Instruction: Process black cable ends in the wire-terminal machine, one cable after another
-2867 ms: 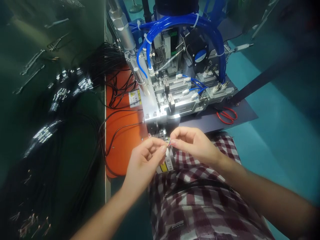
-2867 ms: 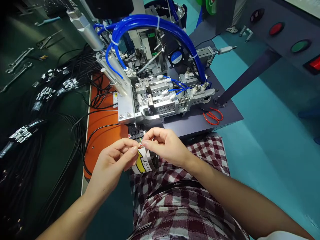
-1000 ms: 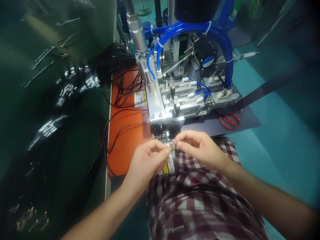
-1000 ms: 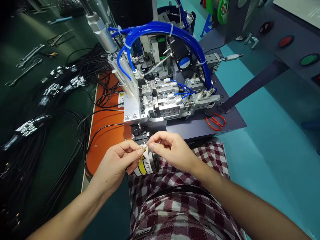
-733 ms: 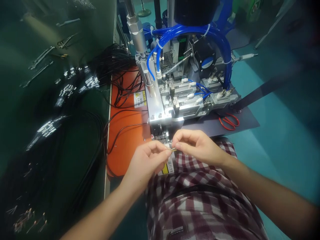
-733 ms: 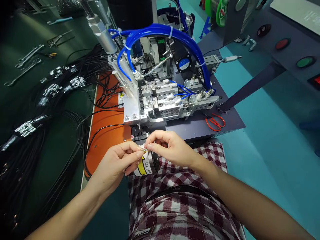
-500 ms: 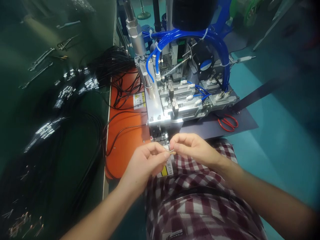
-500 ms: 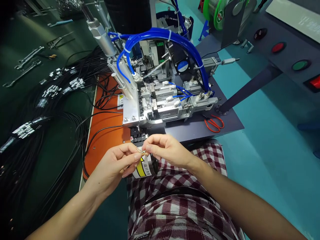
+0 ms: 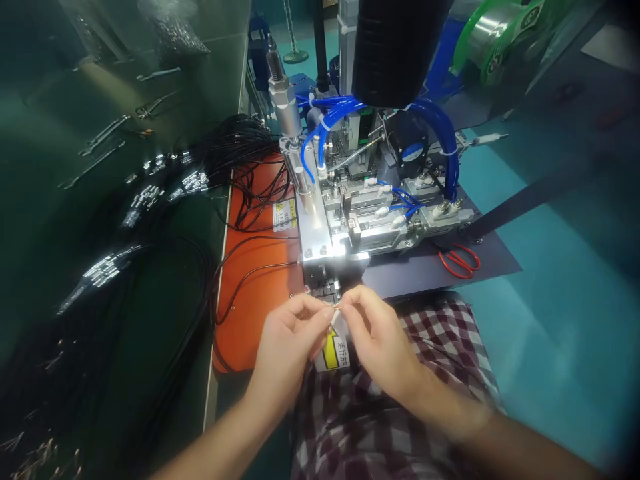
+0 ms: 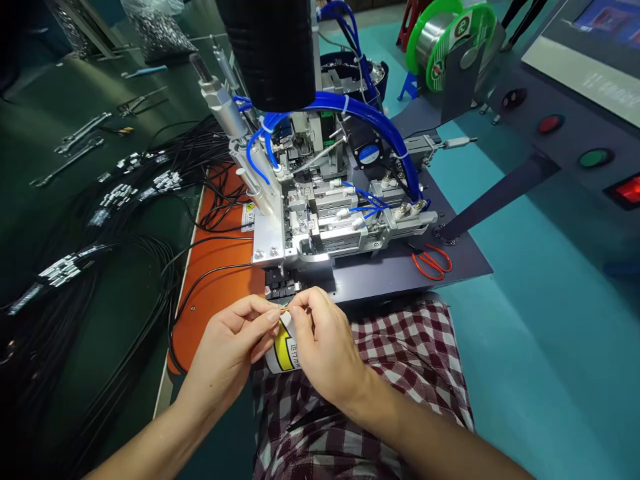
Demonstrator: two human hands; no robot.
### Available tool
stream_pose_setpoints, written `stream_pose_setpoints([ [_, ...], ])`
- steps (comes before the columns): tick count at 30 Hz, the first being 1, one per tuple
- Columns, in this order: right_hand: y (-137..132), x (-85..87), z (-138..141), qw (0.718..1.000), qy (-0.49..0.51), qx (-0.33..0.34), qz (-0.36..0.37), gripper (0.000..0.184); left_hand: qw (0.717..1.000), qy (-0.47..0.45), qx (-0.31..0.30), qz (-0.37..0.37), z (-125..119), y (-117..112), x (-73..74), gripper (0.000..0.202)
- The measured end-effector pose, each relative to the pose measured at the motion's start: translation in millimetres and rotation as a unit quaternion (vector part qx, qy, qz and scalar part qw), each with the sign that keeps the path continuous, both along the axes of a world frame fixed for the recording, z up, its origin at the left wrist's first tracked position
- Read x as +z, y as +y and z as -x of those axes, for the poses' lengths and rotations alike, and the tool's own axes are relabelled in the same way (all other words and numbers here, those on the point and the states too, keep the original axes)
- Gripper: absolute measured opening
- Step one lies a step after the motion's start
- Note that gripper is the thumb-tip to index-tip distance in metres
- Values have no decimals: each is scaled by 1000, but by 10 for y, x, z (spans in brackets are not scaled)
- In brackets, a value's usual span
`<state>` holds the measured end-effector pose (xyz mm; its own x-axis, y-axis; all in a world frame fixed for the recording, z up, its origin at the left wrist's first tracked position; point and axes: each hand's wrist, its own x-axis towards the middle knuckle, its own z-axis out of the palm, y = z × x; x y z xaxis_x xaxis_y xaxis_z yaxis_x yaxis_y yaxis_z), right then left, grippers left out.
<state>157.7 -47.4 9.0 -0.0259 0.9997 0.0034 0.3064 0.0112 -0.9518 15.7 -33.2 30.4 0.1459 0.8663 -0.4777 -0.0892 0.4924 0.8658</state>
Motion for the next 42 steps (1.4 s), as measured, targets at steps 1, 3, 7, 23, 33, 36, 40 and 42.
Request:
stream_pose_setpoints([
  [1,-21,17,26,1000,4,-10,17,15,1000,5,10,-7,-8,-12,-1,19],
  [3,-61,52,69,999,4,-19,37,15,999,15,24,-21,-22,-35,5,18],
  [7,-100,80,93,997,25,-7,74,17,999,23,25,-24,-30,-44,19,19],
  [23,200,117,-106,986,82,50,135,13,1000,24,-2,8,18,35,19,21],
  [33,97,65,26,963,201,19,177,17,999,-48,9,15,16,57,6,19],
  [36,112,67,11,962,206,17,177,16,998,-54,10,7,23,53,-6,18],
  [40,149,84,-36,964,198,22,175,14,999,-44,7,-1,26,47,-21,19],
  [42,151,83,-50,967,187,20,172,14,999,-36,5,-2,20,43,-26,19],
])
